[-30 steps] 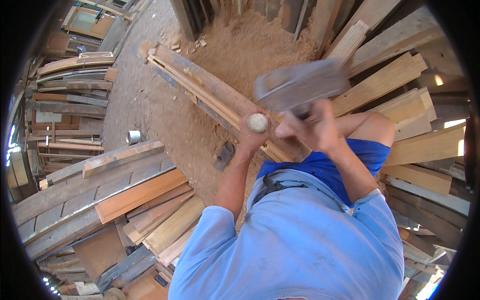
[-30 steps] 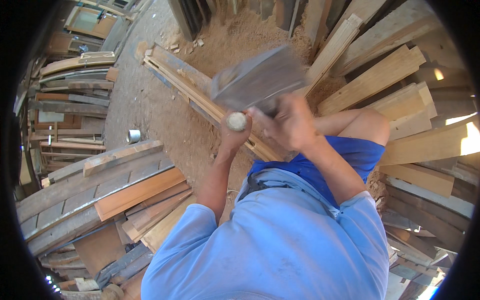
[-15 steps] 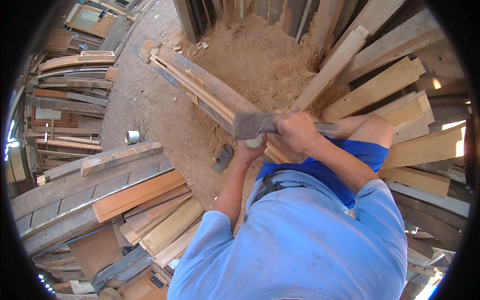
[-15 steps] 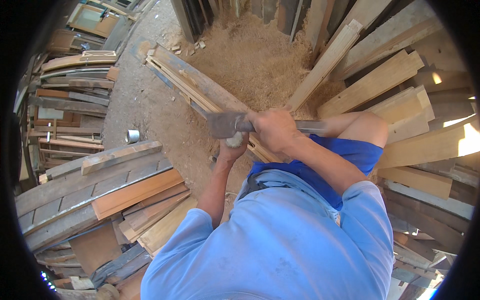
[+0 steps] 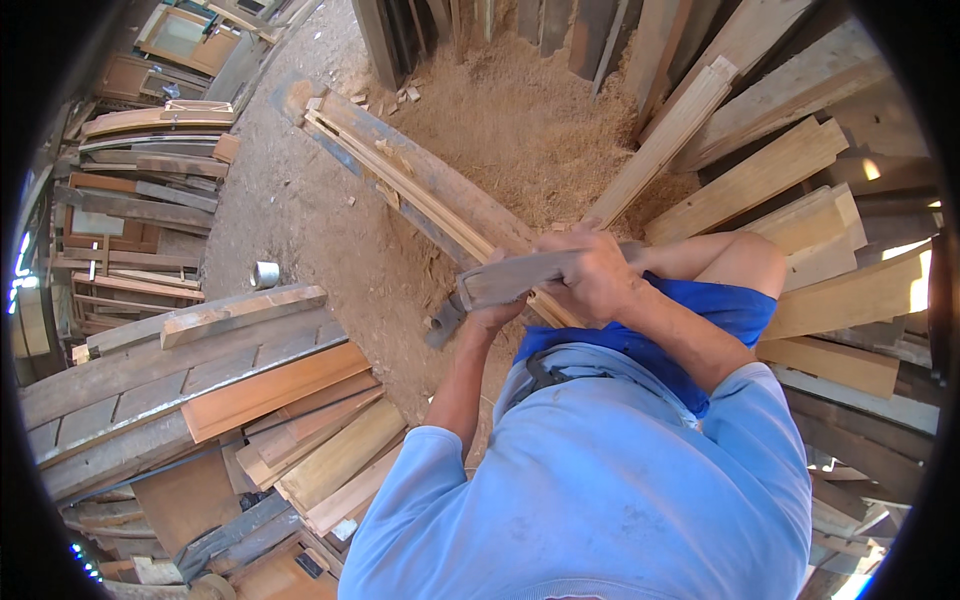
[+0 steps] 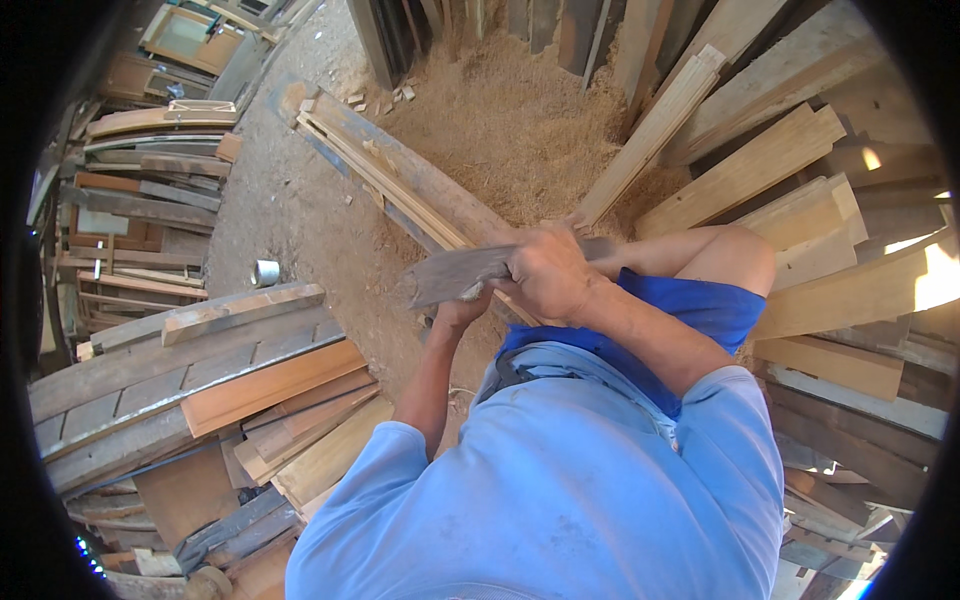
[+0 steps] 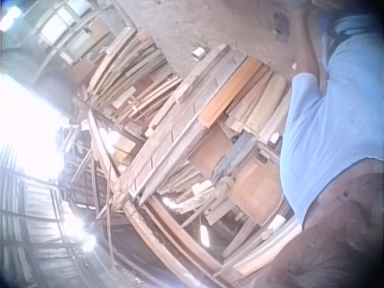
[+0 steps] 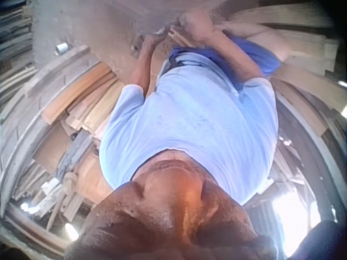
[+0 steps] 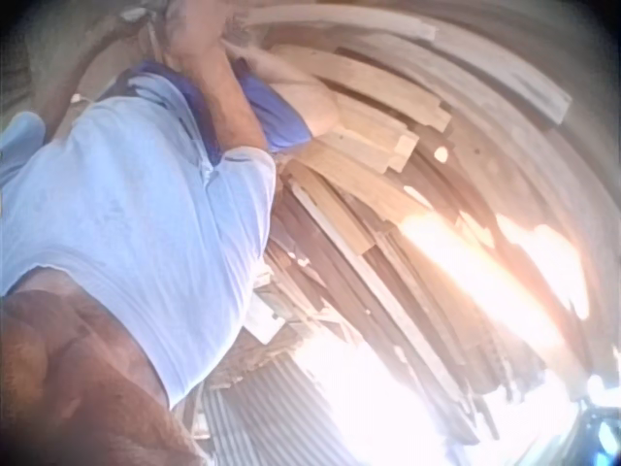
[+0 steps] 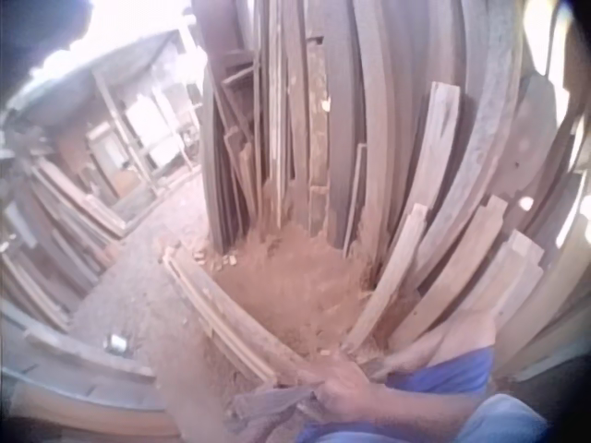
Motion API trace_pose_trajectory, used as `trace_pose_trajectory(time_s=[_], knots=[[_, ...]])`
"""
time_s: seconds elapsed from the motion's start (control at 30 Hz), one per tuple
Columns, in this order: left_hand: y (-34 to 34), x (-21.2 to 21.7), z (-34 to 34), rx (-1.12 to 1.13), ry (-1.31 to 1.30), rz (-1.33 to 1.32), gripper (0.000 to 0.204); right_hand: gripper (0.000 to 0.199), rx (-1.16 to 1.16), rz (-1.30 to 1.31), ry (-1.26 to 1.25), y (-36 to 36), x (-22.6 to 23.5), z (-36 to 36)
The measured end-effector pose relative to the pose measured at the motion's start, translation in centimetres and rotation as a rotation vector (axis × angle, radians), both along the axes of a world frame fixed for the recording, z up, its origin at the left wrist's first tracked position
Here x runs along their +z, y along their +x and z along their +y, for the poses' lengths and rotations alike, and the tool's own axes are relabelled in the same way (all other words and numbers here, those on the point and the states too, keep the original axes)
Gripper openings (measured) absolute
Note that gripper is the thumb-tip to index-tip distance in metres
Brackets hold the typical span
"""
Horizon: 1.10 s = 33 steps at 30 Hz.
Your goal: The person carves out a rectangular groove in a long wooden beam using a chisel and a large wooden hammer. They strike the chisel repeatedly to remove wood and clear out the mortise.
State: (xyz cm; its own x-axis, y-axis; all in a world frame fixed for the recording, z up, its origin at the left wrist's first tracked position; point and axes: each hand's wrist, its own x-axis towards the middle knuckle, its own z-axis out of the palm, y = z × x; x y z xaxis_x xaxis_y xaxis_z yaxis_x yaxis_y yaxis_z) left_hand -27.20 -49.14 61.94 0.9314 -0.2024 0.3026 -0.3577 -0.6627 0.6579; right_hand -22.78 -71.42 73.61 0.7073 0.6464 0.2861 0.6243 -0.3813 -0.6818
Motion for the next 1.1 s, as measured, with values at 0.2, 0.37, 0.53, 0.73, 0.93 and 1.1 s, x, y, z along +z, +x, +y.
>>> trace_pose_trajectory(time_s=[0.2,0.37,0.53,0.73,0.93,1.1], knots=[[1.0,-2.7,-0.7,0.153,0.060,-0.042,0.031,0.040,-0.112,0.266,-0.161,-1.5,2.0,0.0],[3.5,0.6,-1.0,0.313,-0.628,0.117,0.033,0.027,-0.129,0.463,0.270,-1.0,5.3,0.0],[2.1,2.2,-0.5,0.309,-0.689,0.157,0.031,0.034,-0.176,0.422,0.459,-0.7,7.2,-0.6],[1.8,0.3,0.7,0.080,-0.343,0.018,0.028,0.027,-0.189,0.085,0.147,0.3,4.9,0.5],[1.5,-1.4,-1.1,0.150,-0.145,-0.172,0.032,0.029,-0.197,0.183,-0.410,1.2,0.1,2.2],[-0.5,-4.0,1.3,0.124,-0.239,0.225,0.026,0.036,-0.216,0.170,-0.010,-0.5,4.3,1.3]])
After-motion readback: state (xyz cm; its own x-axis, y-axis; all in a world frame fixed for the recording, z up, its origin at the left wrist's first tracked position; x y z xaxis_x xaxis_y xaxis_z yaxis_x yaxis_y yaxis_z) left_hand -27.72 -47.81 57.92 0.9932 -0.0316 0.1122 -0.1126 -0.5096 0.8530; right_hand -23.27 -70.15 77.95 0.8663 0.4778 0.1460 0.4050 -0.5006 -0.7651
